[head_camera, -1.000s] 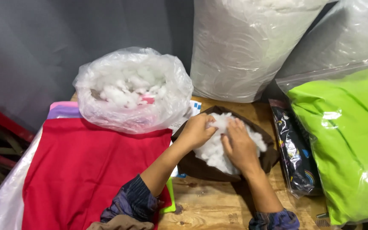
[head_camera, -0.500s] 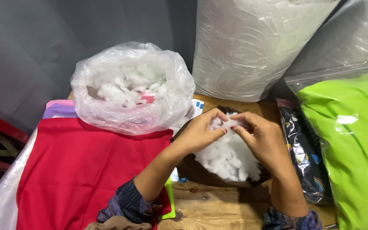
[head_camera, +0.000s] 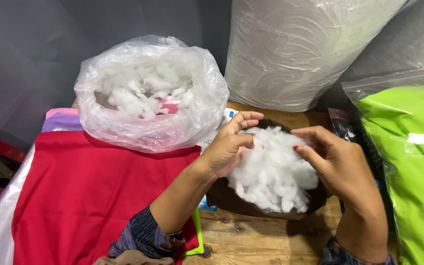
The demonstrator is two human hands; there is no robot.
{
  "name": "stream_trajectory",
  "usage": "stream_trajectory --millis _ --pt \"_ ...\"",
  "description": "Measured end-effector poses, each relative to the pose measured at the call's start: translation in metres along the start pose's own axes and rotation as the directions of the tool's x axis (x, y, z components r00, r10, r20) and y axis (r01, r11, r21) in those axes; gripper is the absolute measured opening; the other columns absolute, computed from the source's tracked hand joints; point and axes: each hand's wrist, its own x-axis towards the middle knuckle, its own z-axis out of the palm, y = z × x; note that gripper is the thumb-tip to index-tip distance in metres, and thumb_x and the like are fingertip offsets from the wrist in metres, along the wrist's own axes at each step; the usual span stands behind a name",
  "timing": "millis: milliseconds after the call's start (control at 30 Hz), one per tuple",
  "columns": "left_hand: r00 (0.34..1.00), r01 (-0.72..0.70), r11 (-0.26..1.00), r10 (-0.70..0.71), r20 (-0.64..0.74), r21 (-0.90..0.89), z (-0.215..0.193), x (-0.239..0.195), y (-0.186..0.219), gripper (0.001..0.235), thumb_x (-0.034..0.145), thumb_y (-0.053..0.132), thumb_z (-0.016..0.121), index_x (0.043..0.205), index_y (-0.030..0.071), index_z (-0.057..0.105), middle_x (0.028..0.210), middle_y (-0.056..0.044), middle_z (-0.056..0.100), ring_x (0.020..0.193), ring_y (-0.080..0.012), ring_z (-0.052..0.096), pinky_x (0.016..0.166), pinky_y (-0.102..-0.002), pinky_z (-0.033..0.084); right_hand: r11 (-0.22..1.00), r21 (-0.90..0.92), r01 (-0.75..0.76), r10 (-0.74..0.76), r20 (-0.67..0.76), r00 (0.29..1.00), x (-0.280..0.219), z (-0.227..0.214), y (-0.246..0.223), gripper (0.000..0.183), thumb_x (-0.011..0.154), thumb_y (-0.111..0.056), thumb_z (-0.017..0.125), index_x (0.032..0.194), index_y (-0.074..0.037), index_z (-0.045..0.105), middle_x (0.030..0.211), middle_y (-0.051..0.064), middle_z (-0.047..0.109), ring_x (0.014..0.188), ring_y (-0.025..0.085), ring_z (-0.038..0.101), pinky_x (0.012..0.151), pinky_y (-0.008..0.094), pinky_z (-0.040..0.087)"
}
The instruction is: The person takes handfuls of white cotton from a plastic bag and places them into a brown fabric casing. They repeatedly fluff and press the cotton with both hands to distribute it evenly inside the casing.
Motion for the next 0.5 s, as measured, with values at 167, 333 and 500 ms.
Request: stream_trajectory --millis 167,333,500 --pt "0.987 -0.143 0.989 0.139 0.080 0.042 -0.006 0.005 -0.012 0.066 0.073 -0.009 0.052 0.132 0.021 0.058 0.150 -0.019 0.046 0.070 -0.0093 0.055 0.067 -0.020 0.046 0.989 -0.139 -0.038 0.047 0.062 0.997 0.005 0.009 -0.002 0.036 0.091 -0.036 0.068 0.127 -0.036 0.070 0.092 0.000 0.079 0.081 0.021 0.071 0.077 0.033 0.046" --pt "0.971 -0.213 0.966 0.192 0.145 0.150 -0.001 0.000 -0.015 0.062 0.080 0.003 0.069 0.136 0.025 0.054 0.145 -0.016 0.049 0.082 -0.0058 0.061 0.087 -0.023 0.048 0.985 -0.082 0.153 -0.154 -0.006 0.988 0.001 0.010 -0.001 0.038 0.091 -0.030 0.067 0.128 -0.023 0.070 0.129 -0.005 0.072 0.101 0.017 0.069 0.087 0.033 0.047" --pt "0.960 -0.247 0.944 0.208 0.186 0.217 0.012 -0.008 -0.016 0.087 0.081 -0.006 0.063 0.153 0.033 0.033 0.154 -0.020 0.042 0.078 -0.0137 0.066 0.068 -0.021 0.049 0.902 0.081 0.423 -0.424 -0.003 0.905 -0.007 0.011 -0.007 0.040 0.092 -0.023 0.067 0.132 -0.016 0.066 0.135 0.000 0.070 0.124 0.017 0.064 0.103 0.032 0.043"
